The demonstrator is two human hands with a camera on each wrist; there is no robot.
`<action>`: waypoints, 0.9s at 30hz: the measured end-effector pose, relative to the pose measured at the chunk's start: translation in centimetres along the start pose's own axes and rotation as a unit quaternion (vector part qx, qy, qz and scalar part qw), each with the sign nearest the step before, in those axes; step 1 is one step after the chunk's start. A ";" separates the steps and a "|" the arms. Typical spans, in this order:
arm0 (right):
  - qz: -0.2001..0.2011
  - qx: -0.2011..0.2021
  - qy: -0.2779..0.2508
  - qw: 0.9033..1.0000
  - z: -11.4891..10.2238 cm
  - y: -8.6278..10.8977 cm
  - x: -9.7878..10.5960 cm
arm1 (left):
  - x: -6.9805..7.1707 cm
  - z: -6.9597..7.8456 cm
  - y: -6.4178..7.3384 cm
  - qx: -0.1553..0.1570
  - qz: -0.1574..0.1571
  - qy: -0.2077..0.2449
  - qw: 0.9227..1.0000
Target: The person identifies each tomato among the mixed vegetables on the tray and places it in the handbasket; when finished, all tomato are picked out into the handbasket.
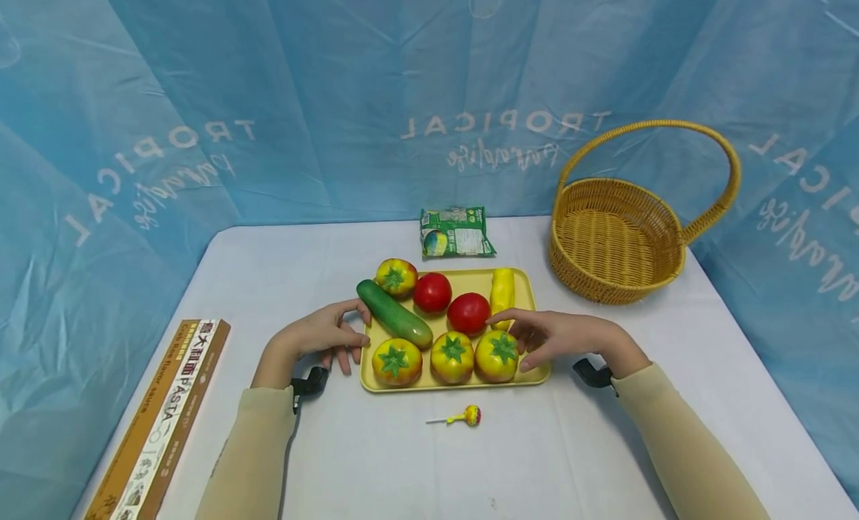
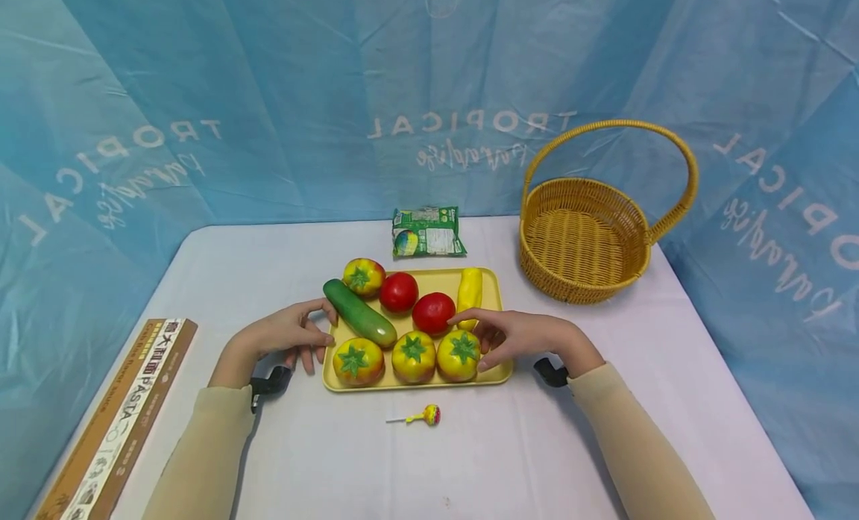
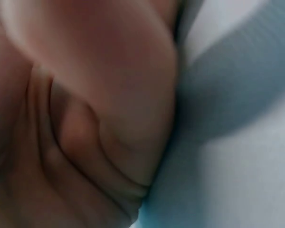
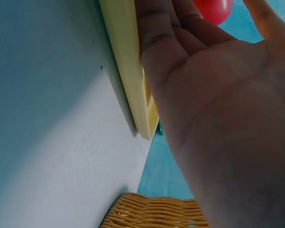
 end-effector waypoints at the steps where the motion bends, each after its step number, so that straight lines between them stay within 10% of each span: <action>1: 0.001 0.001 0.004 1.000 0.0 0.0 0.0 | 0.0 0.0 0.0 0.000 0.000 0.001 1.000; 27: 0.026 -0.011 0.032 0.999 0.0 -0.3 -0.2 | 0.1 -0.2 -0.2 -0.007 -0.004 0.008 1.000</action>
Point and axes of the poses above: each hand's wrist, its own y-axis away from the middle knuckle, its own x-axis out of the back of the hand, z = x × y, the point moved 6 cm from there along -y, towards the middle knuckle, and after that the axes turned 15 degrees about z, right-handed, at the moved point
